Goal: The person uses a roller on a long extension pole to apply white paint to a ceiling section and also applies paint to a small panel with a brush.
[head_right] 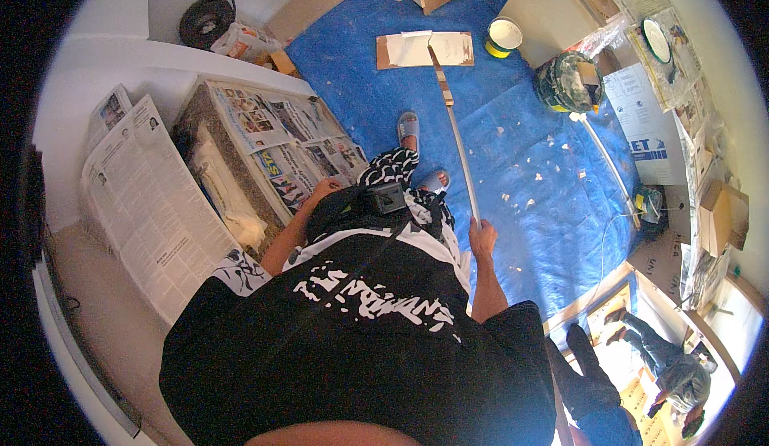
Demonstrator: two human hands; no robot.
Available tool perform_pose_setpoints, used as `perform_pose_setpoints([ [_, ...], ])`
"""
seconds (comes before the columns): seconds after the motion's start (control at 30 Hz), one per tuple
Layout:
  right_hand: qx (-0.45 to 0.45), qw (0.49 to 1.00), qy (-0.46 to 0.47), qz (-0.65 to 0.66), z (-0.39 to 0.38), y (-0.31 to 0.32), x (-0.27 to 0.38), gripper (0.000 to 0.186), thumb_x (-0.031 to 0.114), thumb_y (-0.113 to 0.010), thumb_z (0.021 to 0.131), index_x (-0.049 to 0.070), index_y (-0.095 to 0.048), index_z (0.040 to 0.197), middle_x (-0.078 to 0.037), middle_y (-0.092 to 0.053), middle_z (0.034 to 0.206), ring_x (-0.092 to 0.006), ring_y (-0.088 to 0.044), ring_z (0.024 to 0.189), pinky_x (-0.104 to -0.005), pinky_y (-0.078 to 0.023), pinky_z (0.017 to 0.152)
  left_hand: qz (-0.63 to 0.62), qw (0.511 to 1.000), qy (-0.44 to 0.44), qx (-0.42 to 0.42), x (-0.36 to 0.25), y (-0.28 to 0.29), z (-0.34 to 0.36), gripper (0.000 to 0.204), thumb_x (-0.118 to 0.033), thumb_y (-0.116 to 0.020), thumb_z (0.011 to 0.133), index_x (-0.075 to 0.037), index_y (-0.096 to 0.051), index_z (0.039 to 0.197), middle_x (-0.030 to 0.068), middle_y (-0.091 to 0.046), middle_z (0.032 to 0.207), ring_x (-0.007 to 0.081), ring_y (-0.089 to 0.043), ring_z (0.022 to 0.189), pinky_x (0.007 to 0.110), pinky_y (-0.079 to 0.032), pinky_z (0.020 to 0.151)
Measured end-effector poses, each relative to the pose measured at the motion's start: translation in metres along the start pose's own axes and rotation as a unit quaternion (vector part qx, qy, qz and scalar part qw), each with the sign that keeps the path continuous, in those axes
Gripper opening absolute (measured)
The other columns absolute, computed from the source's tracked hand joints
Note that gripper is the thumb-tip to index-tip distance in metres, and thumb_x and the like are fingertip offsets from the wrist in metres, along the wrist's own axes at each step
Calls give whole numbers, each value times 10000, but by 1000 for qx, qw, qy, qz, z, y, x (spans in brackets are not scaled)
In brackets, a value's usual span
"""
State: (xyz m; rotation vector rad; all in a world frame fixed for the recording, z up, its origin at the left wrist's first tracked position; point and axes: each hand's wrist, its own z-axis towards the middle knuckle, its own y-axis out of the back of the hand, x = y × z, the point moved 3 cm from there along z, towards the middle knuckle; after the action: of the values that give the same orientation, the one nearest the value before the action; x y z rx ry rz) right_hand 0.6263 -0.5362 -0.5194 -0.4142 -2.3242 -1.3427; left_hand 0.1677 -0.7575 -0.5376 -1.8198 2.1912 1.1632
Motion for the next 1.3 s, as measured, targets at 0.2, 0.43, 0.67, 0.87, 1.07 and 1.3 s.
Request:
perform_pose_setpoints([
  [0.2, 4, 1000, 22, 6, 7, -23, -2, 494, 448, -614, 861, -42, -671, 838, -288, -638, 769, -463, -632, 748, -508, -483, 685, -1, 1000, 18, -22, -2, 6, -8, 309, -272, -697, 781, -6, -699, 938, 143, -715, 873, 247, -689, 830, 364, -526, 772],
  [0.43, 17, 1000, -17, -2, -49, -45, -43, 450, 407, -630, 867, -38, -669, 819, -282, -641, 718, -452, -652, 707, -504, -496, 633, -14, 1000, 12, -21, 4, 1, -3, 304, -264, -719, 769, -19, -705, 950, 143, -716, 856, 239, -692, 802, 357, -531, 746],
  [0.67, 36, 998, -14, 56, -93, -38, -63, 455, 428, -647, 860, -25, -671, 818, -269, -650, 731, -441, -660, 738, -476, -494, 615, -22, 1000, 0, 7, 6, -7, 5, 293, -237, -733, 766, -6, -699, 943, 147, -711, 840, 220, -688, 784, 339, -531, 730],
  [0.87, 2, 1000, 0, -18, -38, -43, -40, 486, 446, -620, 869, -35, -672, 819, -278, -648, 752, -453, -650, 756, -491, -491, 658, -53, 998, -37, -4, 26, -18, 9, 320, -247, -737, 759, -6, -688, 964, 133, -706, 854, 235, -683, 819, 352, -528, 747],
  [1.07, 3, 1000, 6, 26, -3, -21, 11, 497, 423, -592, 882, -65, -671, 827, -295, -636, 757, -480, -621, 720, -514, -481, 683, -51, 999, -8, -5, 24, -8, 4, 348, -289, -750, 748, -23, -696, 966, 136, -707, 865, 234, -682, 827, 352, -523, 746],
  [1.3, 1, 1000, -6, 29, -15, -16, -2, 495, 428, -616, 865, -60, -655, 791, -288, -626, 725, -454, -628, 734, -508, -466, 690, -65, 998, 13, 13, 30, -10, -1, 339, -308, -763, 739, -29, -707, 924, 132, -713, 848, 231, -686, 794, 347, -524, 736],
])
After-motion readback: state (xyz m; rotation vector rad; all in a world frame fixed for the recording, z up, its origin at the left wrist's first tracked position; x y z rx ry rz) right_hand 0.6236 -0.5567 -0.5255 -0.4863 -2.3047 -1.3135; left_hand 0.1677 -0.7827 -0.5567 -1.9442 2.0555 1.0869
